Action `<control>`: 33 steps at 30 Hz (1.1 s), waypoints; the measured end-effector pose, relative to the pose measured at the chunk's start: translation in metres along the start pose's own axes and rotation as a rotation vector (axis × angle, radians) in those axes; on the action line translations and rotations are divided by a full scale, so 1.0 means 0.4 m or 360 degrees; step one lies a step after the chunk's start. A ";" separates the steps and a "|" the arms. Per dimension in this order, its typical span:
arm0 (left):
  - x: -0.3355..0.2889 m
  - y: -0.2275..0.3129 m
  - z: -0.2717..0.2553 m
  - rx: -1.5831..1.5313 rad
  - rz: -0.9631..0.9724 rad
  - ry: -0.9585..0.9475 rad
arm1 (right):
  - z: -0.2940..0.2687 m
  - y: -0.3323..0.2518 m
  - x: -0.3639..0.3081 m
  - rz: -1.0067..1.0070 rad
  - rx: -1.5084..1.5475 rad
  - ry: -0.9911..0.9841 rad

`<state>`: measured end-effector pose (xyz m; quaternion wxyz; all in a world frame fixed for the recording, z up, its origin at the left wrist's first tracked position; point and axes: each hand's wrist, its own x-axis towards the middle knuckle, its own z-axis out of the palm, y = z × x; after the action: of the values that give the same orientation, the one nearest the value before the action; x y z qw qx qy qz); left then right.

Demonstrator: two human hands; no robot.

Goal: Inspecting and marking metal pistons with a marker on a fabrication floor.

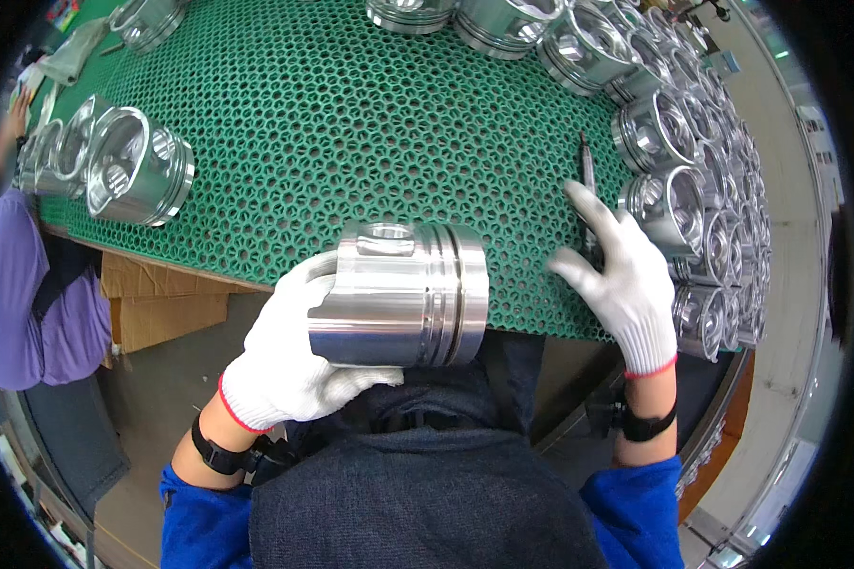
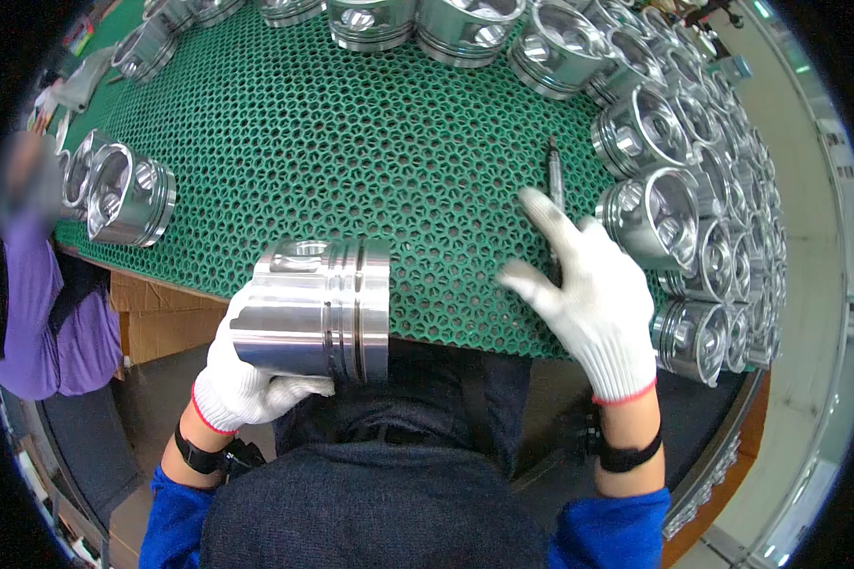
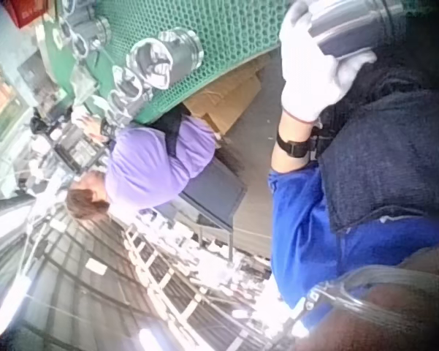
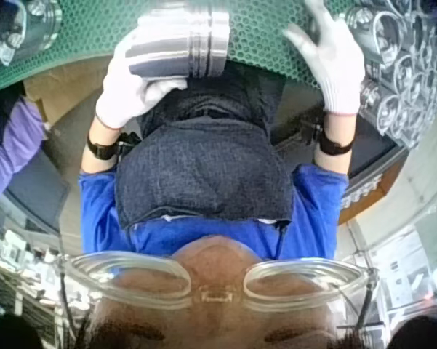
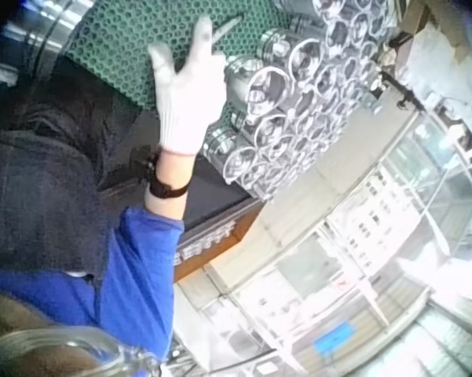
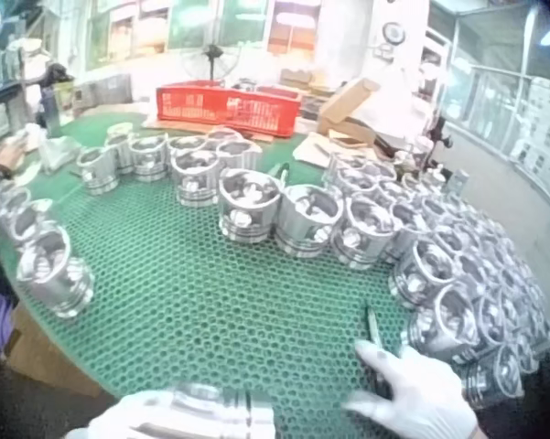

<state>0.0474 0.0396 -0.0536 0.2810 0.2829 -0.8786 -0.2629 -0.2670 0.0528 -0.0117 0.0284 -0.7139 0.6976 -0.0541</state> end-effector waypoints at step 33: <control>0.167 0.098 -0.143 -0.0225 -0.0398 -0.0928 | 0.047 0.042 -0.108 -0.0233 0.0327 0.0230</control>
<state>0.0249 0.0065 0.0341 0.0018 0.2812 -0.8601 -0.4256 -0.2825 0.0951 -0.0341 0.0471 -0.7504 0.6346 -0.1785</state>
